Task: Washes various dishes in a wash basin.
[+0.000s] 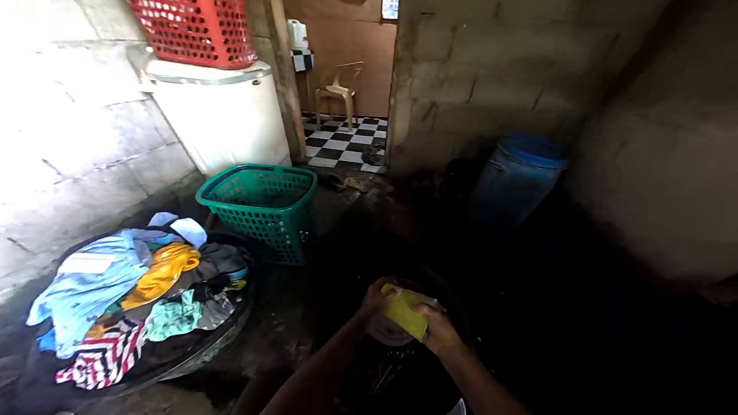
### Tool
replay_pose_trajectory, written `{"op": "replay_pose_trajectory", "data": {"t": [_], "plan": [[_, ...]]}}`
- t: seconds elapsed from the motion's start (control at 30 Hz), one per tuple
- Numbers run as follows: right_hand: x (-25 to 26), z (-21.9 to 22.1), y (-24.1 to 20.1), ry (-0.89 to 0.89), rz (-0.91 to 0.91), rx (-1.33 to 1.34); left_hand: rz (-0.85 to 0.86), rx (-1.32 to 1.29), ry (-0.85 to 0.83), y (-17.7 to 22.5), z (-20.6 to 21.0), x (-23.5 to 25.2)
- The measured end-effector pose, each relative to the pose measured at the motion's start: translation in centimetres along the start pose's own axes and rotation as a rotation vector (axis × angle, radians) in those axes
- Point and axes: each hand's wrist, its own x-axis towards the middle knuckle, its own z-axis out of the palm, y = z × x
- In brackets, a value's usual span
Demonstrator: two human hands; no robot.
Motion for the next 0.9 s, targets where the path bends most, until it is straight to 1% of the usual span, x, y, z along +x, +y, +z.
{"op": "replay_pose_trajectory", "data": {"t": [0.03,0.07,0.13,0.17,0.2,0.23,0.27,0.3,0.33,0.4,0.43,0.47,0.5,0.53,0.57,0.6,0.63,0.67,0.7,0.73,0.77,0.8,0.83,0.87,0.9], "plan": [[-0.2,0.0,0.1,0.019,-0.097,-0.169,-0.117,-0.001,-0.037,0.5,-0.2,-0.1],[-0.3,-0.3,0.3,0.001,-0.203,-0.404,-0.238,-0.001,-0.085,1.0,-0.5,-0.1],[-0.8,-1.0,0.4,-0.126,-0.358,-0.980,-0.398,0.001,-0.155,1.6,-1.1,0.1],[-1.0,-1.2,0.4,-0.229,-0.437,-1.262,-0.433,-0.014,-0.148,1.8,-1.3,0.2],[-1.1,-1.2,0.5,-0.320,-0.497,-1.471,-0.440,-0.038,-0.109,1.7,-1.4,0.3],[-1.2,-1.0,0.5,-0.374,-0.494,-1.572,-0.418,-0.065,-0.039,1.7,-1.2,0.4],[-1.2,-0.8,0.4,-0.379,-0.456,-1.552,-0.372,-0.070,0.042,1.5,-0.8,0.3],[-1.3,-0.5,0.3,-0.358,-0.363,-1.419,-0.311,-0.055,0.098,1.4,-0.2,0.2],[-1.6,-0.4,0.0,-0.319,-0.234,-1.173,-0.252,-0.036,0.128,1.3,0.4,-0.1],[-1.7,-0.4,-0.5,-0.197,-0.036,-0.483,-0.140,-0.045,0.122,0.9,1.4,-0.8],[-1.4,-0.5,-0.5,-0.179,0.011,-0.181,-0.088,-0.073,0.105,0.6,1.6,-1.0],[-0.9,-0.6,-0.4,-0.183,0.048,0.049,-0.039,-0.103,0.085,0.3,1.6,-1.2],[-0.6,-0.7,-0.3,-0.185,0.066,0.160,-0.002,-0.131,0.060,0.1,1.3,-1.1],[-0.5,-0.7,-0.2,-0.148,0.061,0.172,0.015,-0.153,0.027,-0.1,0.8,-0.9],[-0.7,-0.5,-0.2,-0.087,0.046,0.107,0.000,-0.169,-0.021,-0.1,0.2,-0.7],[-0.9,-0.3,-0.3,-0.026,0.018,-0.021,-0.051,-0.169,-0.073,0.1,-0.3,-0.6],[-1.2,-0.3,-0.4,0.002,-0.029,-0.223,-0.134,-0.151,-0.128,0.5,-0.7,-0.6],[-1.4,-0.4,-0.6,-0.019,-0.094,-0.493,-0.230,-0.116,-0.179,1.2,-1.0,-0.6],[-1.8,-0.6,-0.9,-0.089,-0.151,-0.800,-0.327,-0.077,-0.198,1.9,-1.0,-0.6],[-2.2,-0.5,-1.3,-0.197,-0.195,-1.111,-0.414,-0.047,-0.177,2.5,-0.8,-0.6],[-2.5,-0.5,-1.5,-0.322,-0.268,-1.385,-0.468,-0.038,-0.141,2.8,-0.6,-0.5],[-2.6,-0.3,-1.6,-0.414,-0.307,-1.566,-0.464,-0.030,-0.083,2.7,-0.4,-0.5],[-2.6,-0.2,-1.6,-0.452,-0.298,-1.629,-0.422,-0.021,0.000,2.5,0.0,-0.5],[-2.6,-0.1,-1.6,-0.451,-0.243,-1.577,-0.360,-0.002,0.071,2.3,0.4,-0.6],[-2.5,-0.3,-1.6,-0.414,-0.182,-1.400,-0.292,0.024,0.113,2.1,0.9,-0.8]]}}
